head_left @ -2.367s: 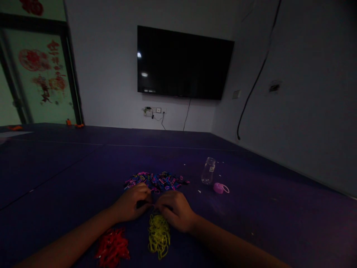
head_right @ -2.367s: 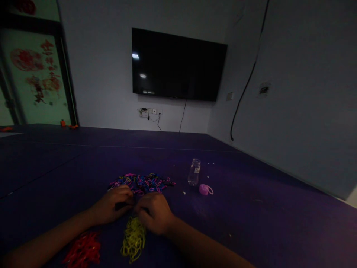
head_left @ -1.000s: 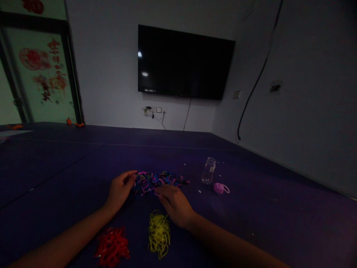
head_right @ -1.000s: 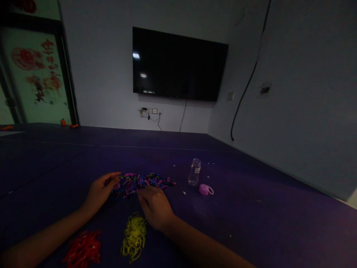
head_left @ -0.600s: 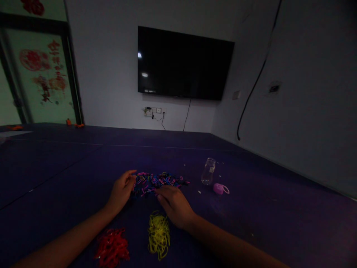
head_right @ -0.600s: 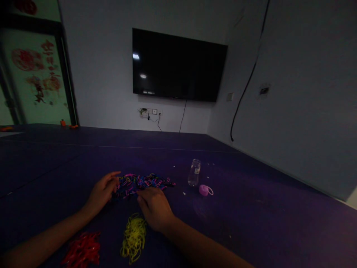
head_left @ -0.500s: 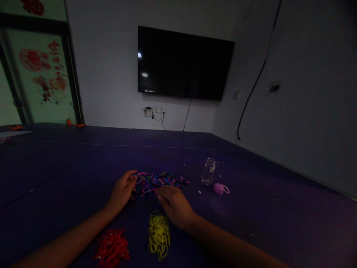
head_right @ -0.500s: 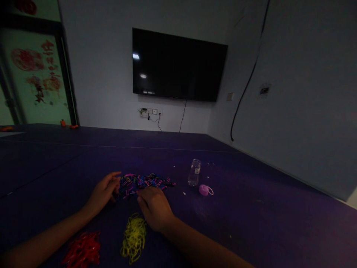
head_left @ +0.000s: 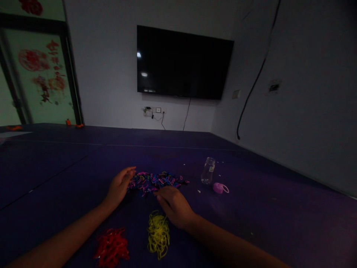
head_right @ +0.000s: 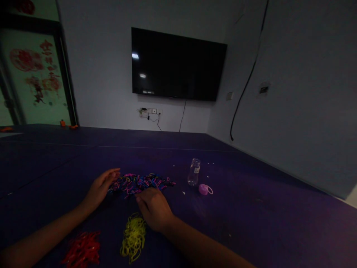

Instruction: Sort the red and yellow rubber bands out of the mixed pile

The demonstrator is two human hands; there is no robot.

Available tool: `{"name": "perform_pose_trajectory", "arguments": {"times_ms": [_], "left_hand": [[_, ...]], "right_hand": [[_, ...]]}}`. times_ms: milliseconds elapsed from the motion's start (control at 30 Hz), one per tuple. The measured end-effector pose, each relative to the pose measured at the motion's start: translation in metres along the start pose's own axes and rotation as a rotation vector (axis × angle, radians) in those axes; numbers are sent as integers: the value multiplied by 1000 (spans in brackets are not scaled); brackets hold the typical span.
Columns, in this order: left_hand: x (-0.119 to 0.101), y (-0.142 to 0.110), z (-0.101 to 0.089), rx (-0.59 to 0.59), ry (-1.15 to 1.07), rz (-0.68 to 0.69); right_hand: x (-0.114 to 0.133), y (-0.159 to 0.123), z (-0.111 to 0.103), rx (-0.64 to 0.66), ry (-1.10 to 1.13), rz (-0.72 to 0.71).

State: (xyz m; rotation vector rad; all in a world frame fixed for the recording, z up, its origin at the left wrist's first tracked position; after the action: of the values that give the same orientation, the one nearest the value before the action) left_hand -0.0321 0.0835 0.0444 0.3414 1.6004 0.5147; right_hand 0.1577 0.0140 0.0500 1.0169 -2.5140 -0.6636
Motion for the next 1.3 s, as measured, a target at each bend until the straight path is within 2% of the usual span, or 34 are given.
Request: {"name": "perform_pose_trajectory", "arguments": {"times_ms": [67, 167, 233, 333, 500, 667, 1033, 1200, 1300], "left_hand": [[-8, 3, -4, 23, 192, 144], [-9, 5, 3, 166, 435, 286], [0, 5, 7, 237, 556, 292], [17, 5, 12, 313, 663, 224], [36, 4, 13, 371, 715, 137], [36, 3, 15, 383, 704, 123], [8, -10, 34, 486, 640, 365], [1, -12, 37, 500, 640, 384], [7, -12, 37, 503, 684, 369]], "right_hand": [[0, 0, 0, -8, 3, -3], [-1, 0, 0, -19, -8, 1], [-1, 0, 2, -10, -17, -3], [0, 1, 3, 6, -20, -18], [1, 1, 3, 15, -7, -21], [0, 1, 2, 16, 13, -8], [1, 0, 2, 12, -3, -20], [1, 0, 2, 0, -9, -22], [2, 0, 1, 1, -3, -26]]}}
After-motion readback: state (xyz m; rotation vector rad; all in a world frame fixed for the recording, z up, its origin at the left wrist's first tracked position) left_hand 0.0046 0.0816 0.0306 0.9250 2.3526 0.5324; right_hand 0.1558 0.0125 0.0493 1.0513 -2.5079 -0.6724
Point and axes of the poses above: each hand's wrist, its own y-axis towards the middle knuckle, its own z-axis out of the palm, x = y × z, the point moved 8 cm from there along y, towards the middle knuckle, and after that the axes turned 15 degrees about -y, right-handed, at the moved point
